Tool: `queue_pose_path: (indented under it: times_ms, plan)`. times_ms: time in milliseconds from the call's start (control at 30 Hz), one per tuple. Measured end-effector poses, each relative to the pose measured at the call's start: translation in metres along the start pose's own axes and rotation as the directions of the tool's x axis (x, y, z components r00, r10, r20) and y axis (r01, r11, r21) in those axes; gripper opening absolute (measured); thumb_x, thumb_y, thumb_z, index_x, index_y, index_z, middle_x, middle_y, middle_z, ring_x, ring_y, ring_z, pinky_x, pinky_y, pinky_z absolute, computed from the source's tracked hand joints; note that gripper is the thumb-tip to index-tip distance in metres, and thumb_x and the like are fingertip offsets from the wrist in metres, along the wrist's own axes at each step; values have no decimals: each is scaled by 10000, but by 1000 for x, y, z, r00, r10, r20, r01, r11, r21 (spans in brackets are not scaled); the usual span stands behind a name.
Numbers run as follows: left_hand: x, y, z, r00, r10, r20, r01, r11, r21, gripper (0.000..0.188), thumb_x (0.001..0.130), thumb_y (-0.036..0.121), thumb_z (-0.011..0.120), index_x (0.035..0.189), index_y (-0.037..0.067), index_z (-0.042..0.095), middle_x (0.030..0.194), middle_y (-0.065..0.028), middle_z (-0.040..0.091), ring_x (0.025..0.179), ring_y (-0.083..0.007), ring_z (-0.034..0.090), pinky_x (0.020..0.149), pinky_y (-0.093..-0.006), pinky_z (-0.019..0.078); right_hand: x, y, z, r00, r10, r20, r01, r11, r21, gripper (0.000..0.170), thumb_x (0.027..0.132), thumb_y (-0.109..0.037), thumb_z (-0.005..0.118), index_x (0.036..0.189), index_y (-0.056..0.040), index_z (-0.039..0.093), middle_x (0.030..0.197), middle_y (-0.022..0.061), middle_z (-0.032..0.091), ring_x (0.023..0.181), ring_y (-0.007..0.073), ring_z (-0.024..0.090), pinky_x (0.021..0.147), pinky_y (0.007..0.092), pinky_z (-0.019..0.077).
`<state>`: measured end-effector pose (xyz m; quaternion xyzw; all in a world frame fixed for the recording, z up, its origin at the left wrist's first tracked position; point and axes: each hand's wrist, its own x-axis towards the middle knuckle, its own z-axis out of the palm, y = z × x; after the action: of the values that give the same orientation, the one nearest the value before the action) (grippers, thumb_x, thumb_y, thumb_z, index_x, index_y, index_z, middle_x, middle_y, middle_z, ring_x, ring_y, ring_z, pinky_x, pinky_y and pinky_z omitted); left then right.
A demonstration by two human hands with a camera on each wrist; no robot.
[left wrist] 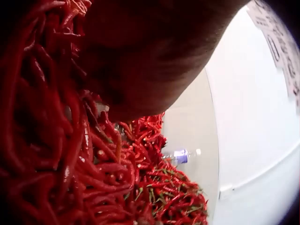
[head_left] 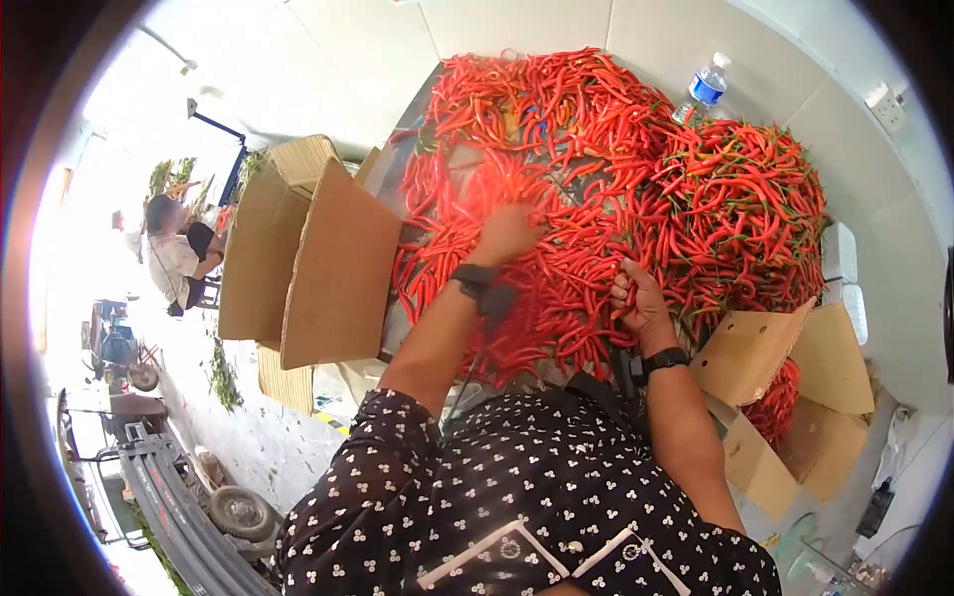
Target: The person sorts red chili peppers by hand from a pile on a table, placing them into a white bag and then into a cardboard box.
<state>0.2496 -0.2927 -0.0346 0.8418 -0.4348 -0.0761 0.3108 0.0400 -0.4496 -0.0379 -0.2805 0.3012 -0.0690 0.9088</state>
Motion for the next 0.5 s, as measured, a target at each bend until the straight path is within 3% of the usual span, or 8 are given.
queue_pose_path:
  times_ms: [33, 100, 233, 300, 333, 400, 433, 500]
  plan:
    - [2, 4, 2, 1000, -2, -1, 2, 1000, -1, 238, 738, 225, 597, 882, 35, 615, 762, -136, 623, 752, -273, 613, 588, -390, 475, 0, 0, 0, 1000, 1, 0, -1, 1000, -1, 154, 840, -257, 585, 875, -123, 518, 610, -8, 478, 506, 110, 450, 417, 255, 357]
    - [7, 15, 6, 984, -121, 128, 65, 924, 376, 247, 750, 340, 584, 867, 123, 599, 741, -146, 604, 698, -327, 589, 609, -420, 468, 0, -1, -1, 1000, 14, 2, -14, 1000, -14, 151, 843, -258, 581, 867, -125, 513, 614, -8, 473, 505, 111, 449, 419, 251, 357]
    - [9, 8, 16, 990, -120, 74, 82, 918, 388, 223, 753, 309, 564, 847, 109, 595, 747, -133, 610, 718, -328, 592, 620, -424, 467, 4, 0, -5, 1000, 10, 11, -10, 1000, -21, 141, 847, -254, 573, 851, -128, 511, 612, -9, 471, 507, 111, 453, 421, 247, 357]
    - [6, 4, 9, 998, 64, 8, -64, 965, 256, 256, 757, 320, 564, 893, 107, 604, 799, -149, 614, 745, -330, 590, 632, -416, 469, 3, 0, -4, 1000, 5, 22, -4, 1000, -13, 134, 852, -250, 567, 841, -130, 508, 611, -10, 469, 511, 109, 451, 423, 244, 356]
    - [5, 4, 3, 998, 62, 8, -62, 964, 258, 256, 757, 320, 564, 893, 107, 604, 799, -149, 614, 745, -330, 590, 632, -416, 469, 3, 0, -4, 1000, 6, 25, -6, 1000, -13, 134, 852, -250, 567, 841, -130, 508, 611, -10, 469, 511, 109, 451, 423, 244, 356]
    - [0, 11, -20, 995, -76, 62, 81, 992, -92, 281, 723, 222, 621, 942, 49, 594, 775, -149, 600, 766, -273, 600, 668, -379, 467, 3, 0, -5, 999, 20, 44, -21, 1000, 5, 134, 852, -251, 567, 844, -132, 508, 610, -10, 468, 516, 109, 448, 424, 249, 354]
    - [-5, 21, -37, 995, -78, 60, 84, 992, -90, 281, 723, 222, 621, 942, 49, 594, 775, -149, 600, 766, -273, 600, 668, -379, 467, 3, 1, -4, 999, 23, 46, -23, 1000, 4, 134, 852, -251, 567, 844, -132, 508, 610, -10, 468, 516, 109, 448, 424, 249, 354]
    - [-19, 46, -81, 980, -103, -172, 42, 944, -329, 221, 734, 202, 627, 891, 47, 606, 755, -140, 593, 714, -252, 594, 639, -347, 462, 4, 1, -3, 1000, 14, 19, -15, 999, 29, 136, 809, -215, 617, 806, -130, 511, 592, 9, 455, 489, 117, 440, 395, 244, 339]
